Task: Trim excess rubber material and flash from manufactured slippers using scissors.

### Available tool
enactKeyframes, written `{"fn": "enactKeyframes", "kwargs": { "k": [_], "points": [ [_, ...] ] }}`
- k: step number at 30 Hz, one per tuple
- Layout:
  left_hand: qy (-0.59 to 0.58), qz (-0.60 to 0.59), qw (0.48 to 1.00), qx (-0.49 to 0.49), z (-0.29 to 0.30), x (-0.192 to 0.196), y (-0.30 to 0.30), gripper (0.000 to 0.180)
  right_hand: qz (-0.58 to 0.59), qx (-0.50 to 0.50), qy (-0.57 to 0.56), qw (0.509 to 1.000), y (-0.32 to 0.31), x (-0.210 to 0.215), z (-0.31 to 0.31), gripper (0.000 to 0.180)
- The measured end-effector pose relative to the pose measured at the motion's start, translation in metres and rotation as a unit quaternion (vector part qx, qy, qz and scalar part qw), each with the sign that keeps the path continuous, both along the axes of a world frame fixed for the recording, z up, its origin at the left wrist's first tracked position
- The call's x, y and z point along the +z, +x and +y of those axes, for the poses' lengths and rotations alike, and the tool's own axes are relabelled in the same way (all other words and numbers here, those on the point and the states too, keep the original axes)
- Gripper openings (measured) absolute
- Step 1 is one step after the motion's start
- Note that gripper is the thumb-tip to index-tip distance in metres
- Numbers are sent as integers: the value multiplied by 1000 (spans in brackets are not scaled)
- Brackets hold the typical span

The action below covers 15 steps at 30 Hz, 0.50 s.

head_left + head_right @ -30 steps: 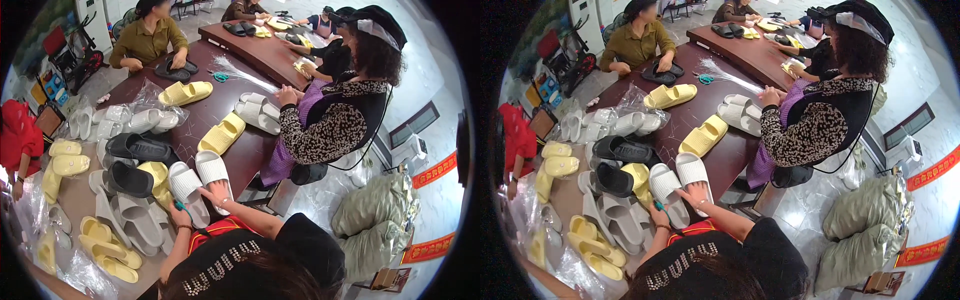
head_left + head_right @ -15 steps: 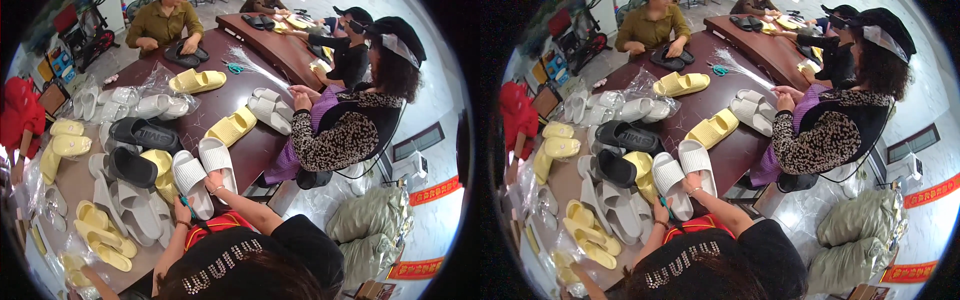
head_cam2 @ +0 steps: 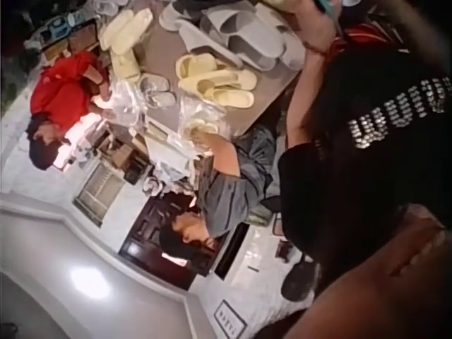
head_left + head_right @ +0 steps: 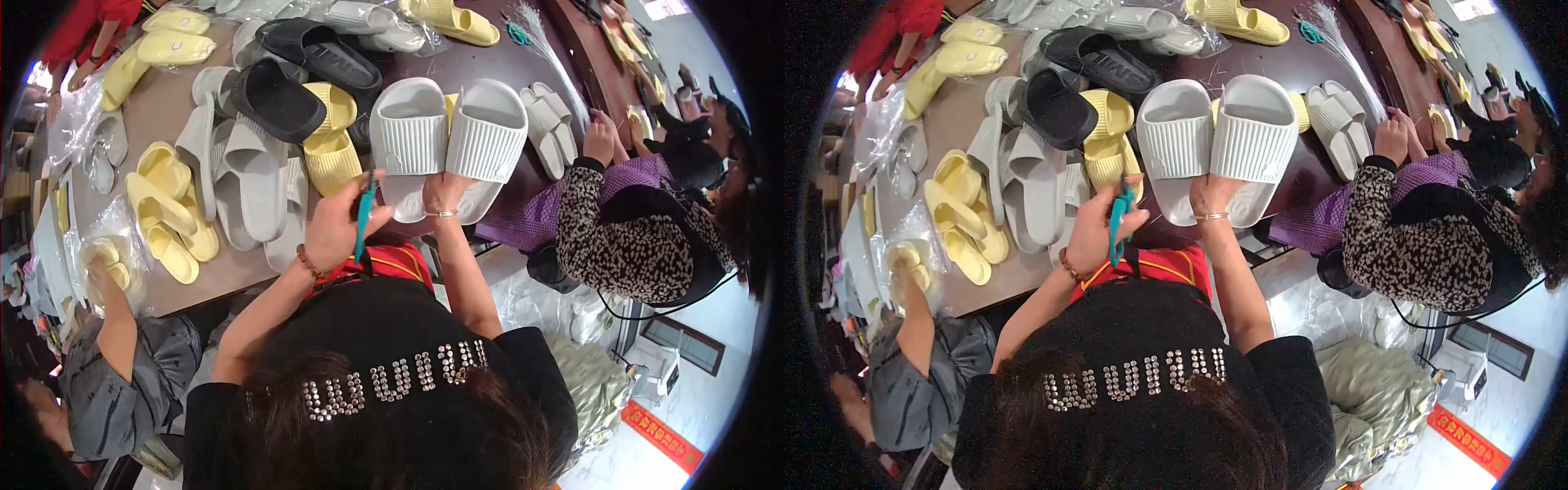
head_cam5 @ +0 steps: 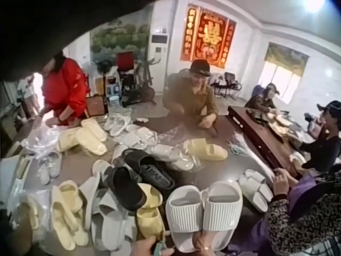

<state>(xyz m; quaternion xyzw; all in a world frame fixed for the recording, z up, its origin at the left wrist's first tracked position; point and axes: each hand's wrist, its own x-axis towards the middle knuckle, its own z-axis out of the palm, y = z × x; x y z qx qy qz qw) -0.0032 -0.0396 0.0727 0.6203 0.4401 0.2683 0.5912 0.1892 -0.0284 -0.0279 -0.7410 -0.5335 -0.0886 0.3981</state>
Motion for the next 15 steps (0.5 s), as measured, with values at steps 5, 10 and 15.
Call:
{"fn": "enactKeyframes", "kwargs": {
  "k": [5,10,15],
  "points": [
    [-159,-268,948,-66,16,6,25,53,288,-8,89,953,-7,-6,-8,40],
    [-280,-307,894,-165,42,10,36,55,607,3,156,779,-6,8,-18,32],
    [-354,-246,878,-210,63,9,34,53,2,124,-16,992,10,14,-33,36]
  ]
}}
